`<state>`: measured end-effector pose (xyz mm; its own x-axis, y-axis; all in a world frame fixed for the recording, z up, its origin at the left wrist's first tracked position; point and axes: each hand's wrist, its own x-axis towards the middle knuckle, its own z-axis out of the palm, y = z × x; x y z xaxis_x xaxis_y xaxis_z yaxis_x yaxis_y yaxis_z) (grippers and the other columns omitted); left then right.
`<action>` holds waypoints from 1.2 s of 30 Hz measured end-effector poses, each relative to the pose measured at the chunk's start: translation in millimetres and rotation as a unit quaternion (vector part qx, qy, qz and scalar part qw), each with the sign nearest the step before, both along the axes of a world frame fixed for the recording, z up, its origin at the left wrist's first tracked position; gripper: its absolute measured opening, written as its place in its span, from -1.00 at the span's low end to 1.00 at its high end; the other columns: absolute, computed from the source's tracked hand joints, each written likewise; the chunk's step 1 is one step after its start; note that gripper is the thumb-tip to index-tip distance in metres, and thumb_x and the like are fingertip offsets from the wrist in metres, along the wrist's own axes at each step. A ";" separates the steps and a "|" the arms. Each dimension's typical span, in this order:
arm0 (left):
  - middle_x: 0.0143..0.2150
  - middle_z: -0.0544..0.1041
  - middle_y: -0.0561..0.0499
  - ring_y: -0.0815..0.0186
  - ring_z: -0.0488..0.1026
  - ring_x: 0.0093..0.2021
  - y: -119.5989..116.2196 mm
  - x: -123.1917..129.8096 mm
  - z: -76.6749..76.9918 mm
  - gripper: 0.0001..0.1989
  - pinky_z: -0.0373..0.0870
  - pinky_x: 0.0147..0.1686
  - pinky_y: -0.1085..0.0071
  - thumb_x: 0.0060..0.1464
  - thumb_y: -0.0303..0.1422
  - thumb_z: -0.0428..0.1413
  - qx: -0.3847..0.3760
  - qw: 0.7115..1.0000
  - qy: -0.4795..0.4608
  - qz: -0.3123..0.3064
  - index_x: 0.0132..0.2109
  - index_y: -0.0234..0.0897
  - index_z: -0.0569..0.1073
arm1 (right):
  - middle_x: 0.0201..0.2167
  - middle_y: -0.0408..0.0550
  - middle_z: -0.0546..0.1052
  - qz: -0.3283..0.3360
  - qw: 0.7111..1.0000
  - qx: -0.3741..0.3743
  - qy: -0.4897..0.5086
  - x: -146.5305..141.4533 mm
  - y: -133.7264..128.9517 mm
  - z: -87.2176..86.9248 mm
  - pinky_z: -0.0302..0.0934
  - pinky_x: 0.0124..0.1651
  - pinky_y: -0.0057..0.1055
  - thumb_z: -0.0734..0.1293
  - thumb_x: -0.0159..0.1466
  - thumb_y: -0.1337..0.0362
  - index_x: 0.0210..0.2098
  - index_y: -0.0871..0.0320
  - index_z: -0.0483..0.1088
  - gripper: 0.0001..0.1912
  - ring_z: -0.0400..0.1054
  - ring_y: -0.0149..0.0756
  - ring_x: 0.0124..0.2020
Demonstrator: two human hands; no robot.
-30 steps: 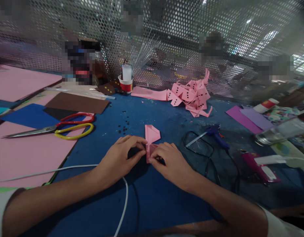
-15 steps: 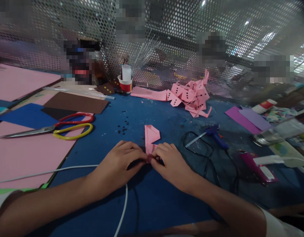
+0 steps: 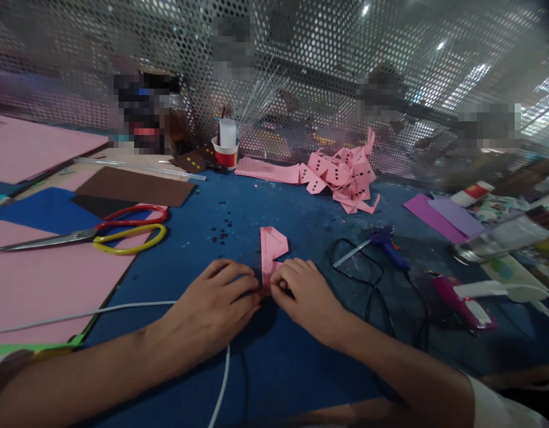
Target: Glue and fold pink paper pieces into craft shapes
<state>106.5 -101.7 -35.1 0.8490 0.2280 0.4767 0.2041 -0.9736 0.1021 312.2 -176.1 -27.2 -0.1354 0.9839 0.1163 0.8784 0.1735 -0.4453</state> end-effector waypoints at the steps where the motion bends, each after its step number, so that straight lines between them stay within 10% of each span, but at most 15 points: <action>1: -0.11 0.64 0.03 0.20 0.47 -0.02 0.1 0.1 -0.4 -0.80 0.22 0.02 0.20 0.35 -0.45 0.04 0.000 1.000 0.002 0.000 -0.14 -0.19 0.58 | -0.29 -0.17 0.54 0.000 1.000 0.001 0.001 0.1 -0.2 -0.4 0.03 -0.14 -0.30 0.34 0.39 0.39 -0.31 0.13 0.40 -0.88 0.34 -0.29 -0.23; 14: -0.03 0.64 -0.02 0.16 0.46 0.05 -3.1 -0.3 -4.5 -0.80 0.23 0.08 0.19 0.35 -0.47 0.03 0.018 1.000 0.009 0.001 -0.11 -0.26 0.56 | -0.21 -0.17 0.54 -0.014 0.993 0.006 0.117 8.5 -1.9 0.7 0.11 -0.07 -0.33 0.27 0.47 0.33 -0.18 0.10 0.42 -0.90 0.39 -0.33 -0.20; 36: 0.02 0.63 -0.07 0.12 0.42 0.14 -6.6 -3.8 -20.4 -0.75 0.10 0.30 0.10 0.39 -0.45 -0.01 0.074 0.997 0.011 -0.009 0.02 -0.35 0.56 | -0.13 -0.06 0.54 0.097 0.987 0.109 -0.071 13.1 -6.6 -1.7 0.07 -0.07 -0.23 0.24 0.46 0.41 0.01 0.13 0.46 -0.78 0.33 -0.20 -0.11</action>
<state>102.7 -108.3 -55.5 0.8627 0.1410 0.4857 0.1866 -0.9813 -0.0465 325.3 -182.7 -28.8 -0.3492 0.8917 0.2879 0.8696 0.4228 -0.2548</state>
